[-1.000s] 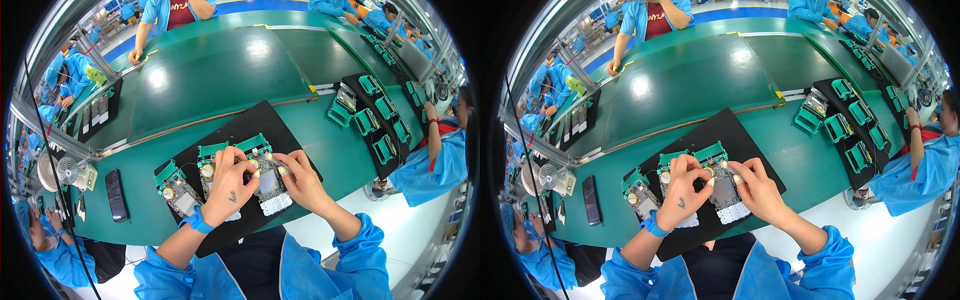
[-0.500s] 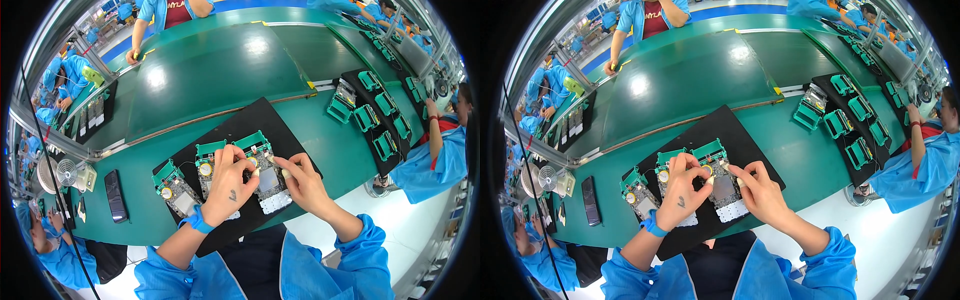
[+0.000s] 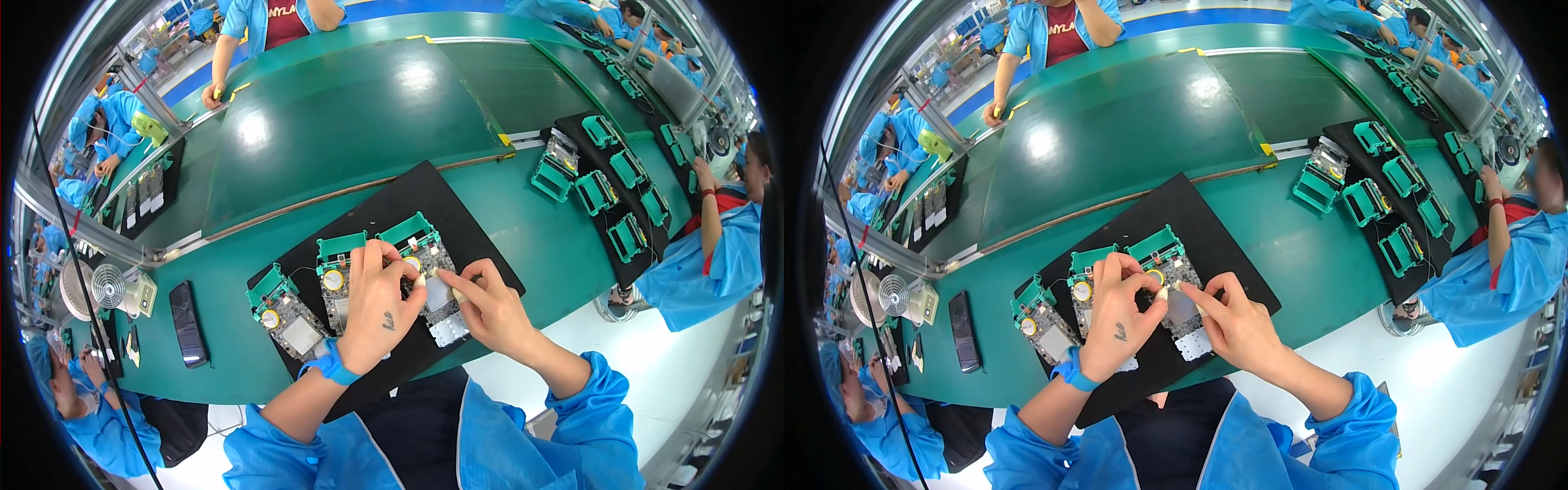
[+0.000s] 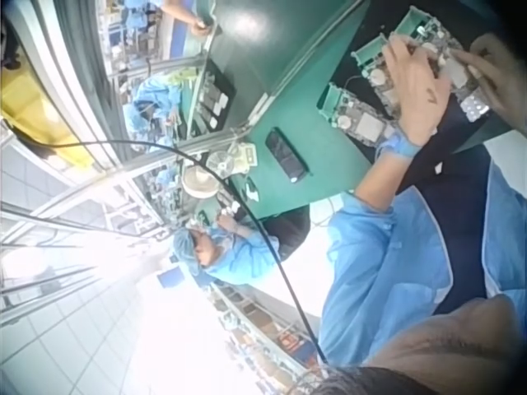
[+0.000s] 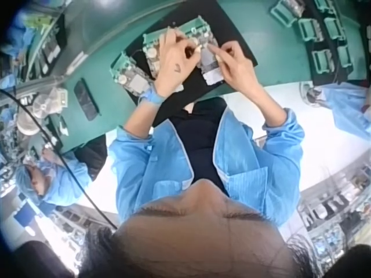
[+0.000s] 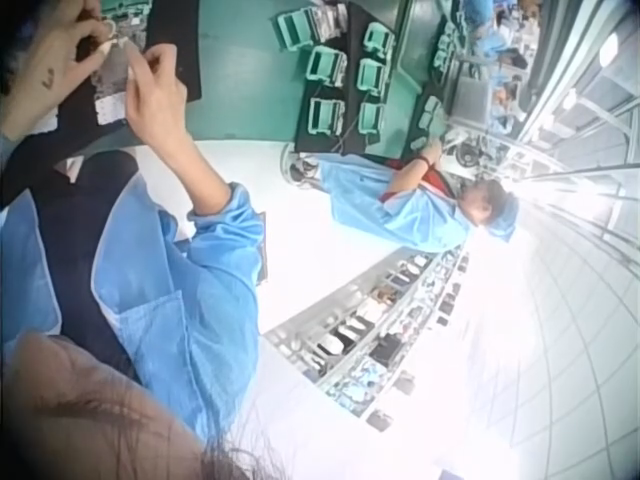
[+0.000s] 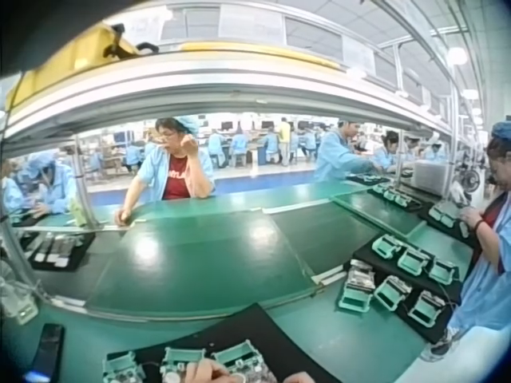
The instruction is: The person assembles small electronic components onto circuit boards and connects wires to them by hand, then places the assembled circuit boards into plastic casings on a factory production line.
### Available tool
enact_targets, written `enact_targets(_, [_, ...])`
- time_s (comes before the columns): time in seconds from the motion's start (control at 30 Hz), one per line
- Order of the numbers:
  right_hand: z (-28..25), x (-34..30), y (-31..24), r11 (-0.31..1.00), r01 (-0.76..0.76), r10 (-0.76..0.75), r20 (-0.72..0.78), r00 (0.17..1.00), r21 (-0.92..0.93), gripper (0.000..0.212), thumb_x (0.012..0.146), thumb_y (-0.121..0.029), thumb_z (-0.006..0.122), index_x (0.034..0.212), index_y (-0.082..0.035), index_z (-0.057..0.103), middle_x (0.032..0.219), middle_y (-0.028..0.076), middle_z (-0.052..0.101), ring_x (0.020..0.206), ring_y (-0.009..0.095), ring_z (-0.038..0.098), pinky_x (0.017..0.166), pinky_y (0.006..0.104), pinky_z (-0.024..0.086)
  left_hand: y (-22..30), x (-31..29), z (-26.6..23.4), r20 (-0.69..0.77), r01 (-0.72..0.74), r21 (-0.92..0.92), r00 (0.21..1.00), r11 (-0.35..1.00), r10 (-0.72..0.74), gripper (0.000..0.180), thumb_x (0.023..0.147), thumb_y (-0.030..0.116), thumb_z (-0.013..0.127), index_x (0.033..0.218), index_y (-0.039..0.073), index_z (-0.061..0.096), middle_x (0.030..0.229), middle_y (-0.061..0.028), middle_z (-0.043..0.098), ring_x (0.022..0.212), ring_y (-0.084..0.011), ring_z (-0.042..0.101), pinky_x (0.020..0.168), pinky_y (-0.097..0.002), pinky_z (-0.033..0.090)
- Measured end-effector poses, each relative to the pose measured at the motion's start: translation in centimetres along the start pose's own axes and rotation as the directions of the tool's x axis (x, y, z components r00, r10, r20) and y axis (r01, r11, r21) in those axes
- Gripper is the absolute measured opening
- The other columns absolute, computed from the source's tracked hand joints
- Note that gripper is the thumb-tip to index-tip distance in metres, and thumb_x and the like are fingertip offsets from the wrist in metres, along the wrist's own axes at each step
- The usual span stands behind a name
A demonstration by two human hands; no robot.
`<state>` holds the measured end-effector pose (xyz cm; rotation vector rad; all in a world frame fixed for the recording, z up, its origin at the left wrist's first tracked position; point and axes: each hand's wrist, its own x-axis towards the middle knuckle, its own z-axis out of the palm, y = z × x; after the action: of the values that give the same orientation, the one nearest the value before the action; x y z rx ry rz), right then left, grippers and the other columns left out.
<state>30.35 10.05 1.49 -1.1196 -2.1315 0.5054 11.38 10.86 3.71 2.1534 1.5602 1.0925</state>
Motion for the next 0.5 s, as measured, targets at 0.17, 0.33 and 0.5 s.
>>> enact_targets(0.17, [0.4, 0.0, 0.5, 0.997, 0.052, -0.052, 0.004, 0.999, -0.063, 0.052, 0.072, 0.005, 0.059, 0.121, -0.012, 0.06, 0.096, 0.007, 0.047, 0.058, 0.018, 0.056, 0.045, 0.0309, 0.047, 0.1, 0.0, 0.3, -0.009, 0.016, 0.003, 1.0, 1.0, -0.016, 0.009, 0.067, 0.002, 0.068, 0.073, 0.0, 0.063, 0.094, -0.0106, 0.047, 0.088, -0.0286, 0.044, 0.076, -0.037, 0.04])
enact_targets(0.33, [0.7, 0.1, 0.7, 0.955, 0.152, -0.157, 0.003, 0.988, -0.255, 0.062, 0.061, 0.005, 0.062, 0.121, -0.013, 0.061, 0.091, 0.007, 0.044, 0.056, 0.017, 0.055, 0.043, 0.0291, 0.045, -0.1, -0.1, 0.6, -0.018, 0.011, 0.016, 1.0, 1.0, -0.01, 0.01, 0.066, 0.002, 0.068, 0.074, 0.0, 0.062, 0.094, -0.0108, 0.046, 0.088, -0.0289, 0.043, 0.076, -0.0376, 0.04])
enact_targets(0.5, [1.5, -0.3, -0.2, 0.89, 0.173, -0.19, 0.002, 0.982, -0.421, 0.062, 0.061, 0.003, 0.063, 0.121, -0.013, 0.061, 0.091, 0.006, 0.045, 0.062, 0.018, 0.057, 0.045, 0.0284, 0.046, 0.0, -0.2, 0.6, -0.039, -0.024, 0.045, 0.999, 0.999, 0.025, 0.011, 0.068, 0.003, 0.069, 0.076, -0.001, 0.062, 0.092, -0.0107, 0.045, 0.086, -0.0269, 0.044, 0.076, -0.0372, 0.039])
